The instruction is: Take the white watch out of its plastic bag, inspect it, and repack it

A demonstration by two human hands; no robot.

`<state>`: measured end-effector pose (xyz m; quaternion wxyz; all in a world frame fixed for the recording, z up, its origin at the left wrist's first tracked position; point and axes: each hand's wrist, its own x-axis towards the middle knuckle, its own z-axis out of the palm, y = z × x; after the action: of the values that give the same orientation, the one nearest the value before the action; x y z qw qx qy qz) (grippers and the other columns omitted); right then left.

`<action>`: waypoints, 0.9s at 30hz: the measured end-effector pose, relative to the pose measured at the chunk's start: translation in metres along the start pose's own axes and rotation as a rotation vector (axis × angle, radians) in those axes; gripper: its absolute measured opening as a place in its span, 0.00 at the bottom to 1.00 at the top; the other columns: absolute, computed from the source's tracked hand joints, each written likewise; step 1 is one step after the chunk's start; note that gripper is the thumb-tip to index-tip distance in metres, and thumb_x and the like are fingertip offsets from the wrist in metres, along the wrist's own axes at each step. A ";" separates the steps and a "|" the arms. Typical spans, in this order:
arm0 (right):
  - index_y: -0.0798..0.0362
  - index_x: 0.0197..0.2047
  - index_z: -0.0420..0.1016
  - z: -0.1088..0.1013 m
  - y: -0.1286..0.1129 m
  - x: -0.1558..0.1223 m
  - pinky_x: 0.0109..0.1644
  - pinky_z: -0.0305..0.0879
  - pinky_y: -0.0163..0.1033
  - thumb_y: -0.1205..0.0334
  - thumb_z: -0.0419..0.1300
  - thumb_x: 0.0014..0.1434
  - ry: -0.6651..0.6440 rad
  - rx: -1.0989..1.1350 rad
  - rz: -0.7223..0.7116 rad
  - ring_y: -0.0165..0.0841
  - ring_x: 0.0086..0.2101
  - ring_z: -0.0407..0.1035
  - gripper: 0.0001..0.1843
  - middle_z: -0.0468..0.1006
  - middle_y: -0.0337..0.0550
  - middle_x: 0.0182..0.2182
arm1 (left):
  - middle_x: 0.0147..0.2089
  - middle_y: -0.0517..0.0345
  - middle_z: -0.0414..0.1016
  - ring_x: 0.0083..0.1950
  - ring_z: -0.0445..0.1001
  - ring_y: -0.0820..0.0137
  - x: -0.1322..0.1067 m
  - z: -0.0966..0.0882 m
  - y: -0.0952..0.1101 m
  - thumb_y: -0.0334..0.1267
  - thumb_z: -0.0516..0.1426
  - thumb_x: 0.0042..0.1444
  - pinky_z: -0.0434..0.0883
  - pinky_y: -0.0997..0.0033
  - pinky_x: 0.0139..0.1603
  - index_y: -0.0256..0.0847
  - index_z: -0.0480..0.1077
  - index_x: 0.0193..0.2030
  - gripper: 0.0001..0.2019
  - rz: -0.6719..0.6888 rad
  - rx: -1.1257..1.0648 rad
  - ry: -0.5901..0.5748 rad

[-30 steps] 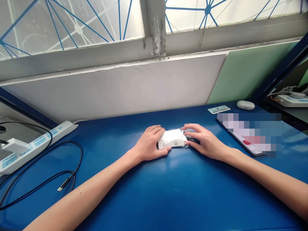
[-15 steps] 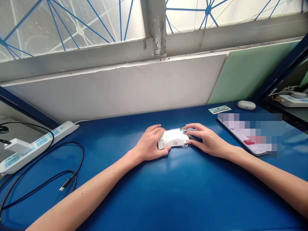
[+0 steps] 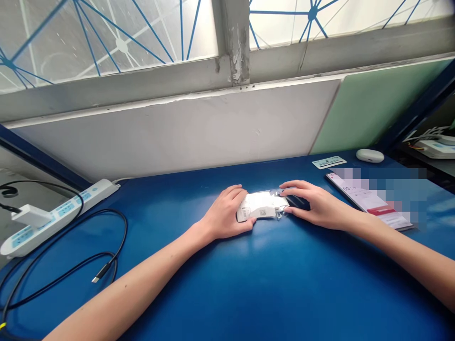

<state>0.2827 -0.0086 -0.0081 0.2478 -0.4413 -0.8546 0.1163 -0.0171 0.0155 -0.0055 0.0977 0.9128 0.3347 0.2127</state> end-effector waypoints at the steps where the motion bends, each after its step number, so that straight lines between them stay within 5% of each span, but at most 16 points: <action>1: 0.48 0.55 0.76 0.001 -0.001 -0.001 0.58 0.73 0.53 0.51 0.63 0.61 0.001 0.010 0.009 0.48 0.55 0.73 0.21 0.75 0.52 0.59 | 0.57 0.39 0.75 0.67 0.65 0.46 0.000 0.000 0.000 0.48 0.63 0.52 0.67 0.45 0.66 0.35 0.68 0.55 0.27 0.002 -0.010 -0.005; 9: 0.50 0.54 0.79 0.014 -0.017 -0.002 0.58 0.72 0.57 0.51 0.59 0.65 -0.043 0.015 -0.010 0.50 0.58 0.70 0.19 0.72 0.56 0.62 | 0.59 0.38 0.74 0.66 0.68 0.50 -0.001 -0.003 0.002 0.50 0.64 0.54 0.68 0.48 0.65 0.34 0.69 0.57 0.28 0.039 -0.029 -0.040; 19: 0.47 0.61 0.75 -0.002 -0.007 -0.002 0.59 0.70 0.58 0.49 0.57 0.66 -0.141 -0.061 0.013 0.50 0.59 0.69 0.23 0.75 0.53 0.60 | 0.62 0.36 0.71 0.66 0.67 0.47 -0.001 0.000 0.001 0.50 0.63 0.54 0.68 0.46 0.66 0.34 0.69 0.57 0.28 0.033 0.028 -0.013; 27: 0.48 0.58 0.77 0.004 -0.011 -0.002 0.58 0.70 0.56 0.48 0.58 0.66 -0.099 -0.061 0.012 0.50 0.56 0.70 0.22 0.75 0.54 0.58 | 0.63 0.36 0.69 0.65 0.67 0.47 0.000 -0.004 0.004 0.51 0.61 0.55 0.69 0.47 0.64 0.34 0.70 0.56 0.27 0.009 0.053 -0.059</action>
<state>0.2741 -0.0166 -0.0081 0.1907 -0.4473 -0.8665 0.1133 -0.0168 0.0128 -0.0002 0.0823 0.9223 0.3332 0.1774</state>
